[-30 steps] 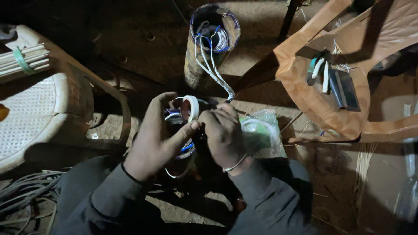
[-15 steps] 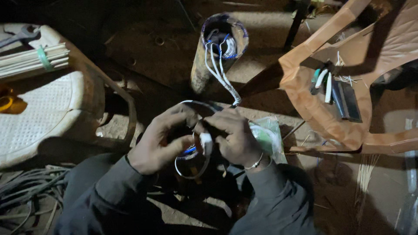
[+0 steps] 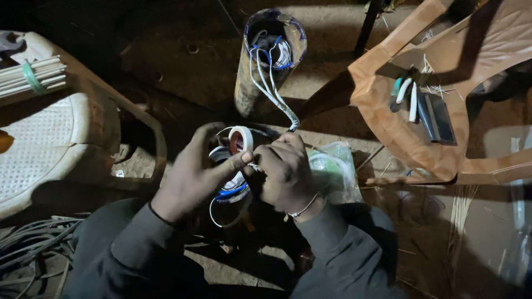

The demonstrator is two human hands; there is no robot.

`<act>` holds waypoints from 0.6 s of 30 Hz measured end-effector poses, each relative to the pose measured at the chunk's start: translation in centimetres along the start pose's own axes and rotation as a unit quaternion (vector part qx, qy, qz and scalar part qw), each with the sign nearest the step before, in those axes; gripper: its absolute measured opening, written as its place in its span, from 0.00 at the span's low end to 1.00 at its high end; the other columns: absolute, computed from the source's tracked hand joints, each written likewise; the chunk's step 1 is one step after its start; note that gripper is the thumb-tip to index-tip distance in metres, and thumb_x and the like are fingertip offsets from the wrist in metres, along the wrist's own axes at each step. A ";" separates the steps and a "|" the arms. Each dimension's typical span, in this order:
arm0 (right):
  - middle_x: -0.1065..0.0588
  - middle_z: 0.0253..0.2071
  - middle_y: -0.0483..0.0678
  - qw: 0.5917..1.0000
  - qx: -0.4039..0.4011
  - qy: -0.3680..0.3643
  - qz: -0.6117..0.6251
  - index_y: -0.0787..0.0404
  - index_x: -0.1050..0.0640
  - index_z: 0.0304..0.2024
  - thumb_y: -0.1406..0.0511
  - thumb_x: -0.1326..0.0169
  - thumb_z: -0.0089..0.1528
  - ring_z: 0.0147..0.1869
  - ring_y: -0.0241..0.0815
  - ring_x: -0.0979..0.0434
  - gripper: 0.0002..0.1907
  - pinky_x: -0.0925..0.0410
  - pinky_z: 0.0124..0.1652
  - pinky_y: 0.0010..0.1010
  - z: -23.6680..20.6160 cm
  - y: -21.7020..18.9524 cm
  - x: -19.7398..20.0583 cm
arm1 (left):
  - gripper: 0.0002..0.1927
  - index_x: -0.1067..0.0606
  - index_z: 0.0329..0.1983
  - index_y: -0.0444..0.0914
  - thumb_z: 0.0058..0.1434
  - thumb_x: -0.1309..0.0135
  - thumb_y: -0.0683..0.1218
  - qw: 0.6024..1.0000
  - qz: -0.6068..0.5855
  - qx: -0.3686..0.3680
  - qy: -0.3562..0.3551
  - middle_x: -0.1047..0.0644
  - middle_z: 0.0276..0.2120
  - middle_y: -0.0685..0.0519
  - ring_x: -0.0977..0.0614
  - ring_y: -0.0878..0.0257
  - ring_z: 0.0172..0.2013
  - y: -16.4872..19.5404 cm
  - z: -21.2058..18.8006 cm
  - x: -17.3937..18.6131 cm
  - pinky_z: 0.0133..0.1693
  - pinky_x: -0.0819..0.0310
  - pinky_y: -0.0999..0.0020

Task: The person wraps white tape around a bundle of wires held in their hands. They repeatedly pull tape from the roll and wrap it around the wires, securing them together.

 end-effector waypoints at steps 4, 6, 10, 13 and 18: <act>0.27 0.24 0.52 0.998 0.005 -0.055 0.010 0.63 0.26 0.29 0.71 0.47 0.47 0.32 0.52 0.25 0.07 0.38 0.45 0.42 0.0 -0.4 -0.6 | 0.21 0.18 0.46 0.34 0.56 0.35 0.53 0.988 0.069 0.134 -0.024 0.14 0.35 0.47 0.16 0.64 0.36 -0.3 0.5 1.3 0.41 0.23 0.68; 0.29 0.24 0.54 0.998 0.020 -0.064 0.020 0.64 0.28 0.26 0.67 0.46 0.40 0.32 0.56 0.27 0.12 0.36 0.47 0.43 0.2 -0.3 -0.5 | 0.20 0.19 0.43 0.34 0.53 0.34 0.51 0.999 -0.005 0.039 0.009 0.15 0.35 0.49 0.17 0.67 0.37 0.5 0.1 1.8 0.43 0.23 0.70; 0.21 0.35 0.51 0.994 0.005 -0.051 0.094 0.63 0.21 0.39 0.62 0.41 0.56 0.42 0.51 0.20 0.13 0.36 0.49 0.41 0.4 0.5 0.5 | 0.25 0.27 0.53 0.33 0.51 0.40 0.44 0.970 -0.138 -0.191 -0.059 0.22 0.46 0.47 0.22 0.66 0.50 2.2 -1.7 1.9 0.54 0.28 0.70; 0.19 0.43 0.52 0.992 -0.041 -0.037 0.114 0.63 0.19 0.44 0.65 0.44 0.58 0.49 0.51 0.19 0.14 0.32 0.53 0.38 0.2 1.3 1.3 | 0.17 0.25 0.44 0.36 0.52 0.34 0.43 0.962 -0.053 -0.236 -0.125 0.28 0.50 0.47 0.24 0.60 0.53 2.6 -2.2 1.6 0.56 0.29 0.66; 0.19 0.39 0.52 0.933 -0.149 -0.119 0.304 0.62 0.20 0.43 0.65 0.38 0.59 0.45 0.48 0.17 0.11 0.28 0.47 0.37 -0.2 2.3 1.4 | 0.38 0.36 0.61 0.33 0.47 0.33 0.38 0.961 0.022 -0.263 -0.084 0.32 0.52 0.46 0.27 0.53 0.54 2.4 -1.9 0.5 0.57 0.31 0.64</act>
Point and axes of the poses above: each hand's wrist, its own z-axis towards the middle knuckle, its own x-axis out of the back of the hand, y = z × x, the point moved 3 cm from there along z, towards the middle knuckle
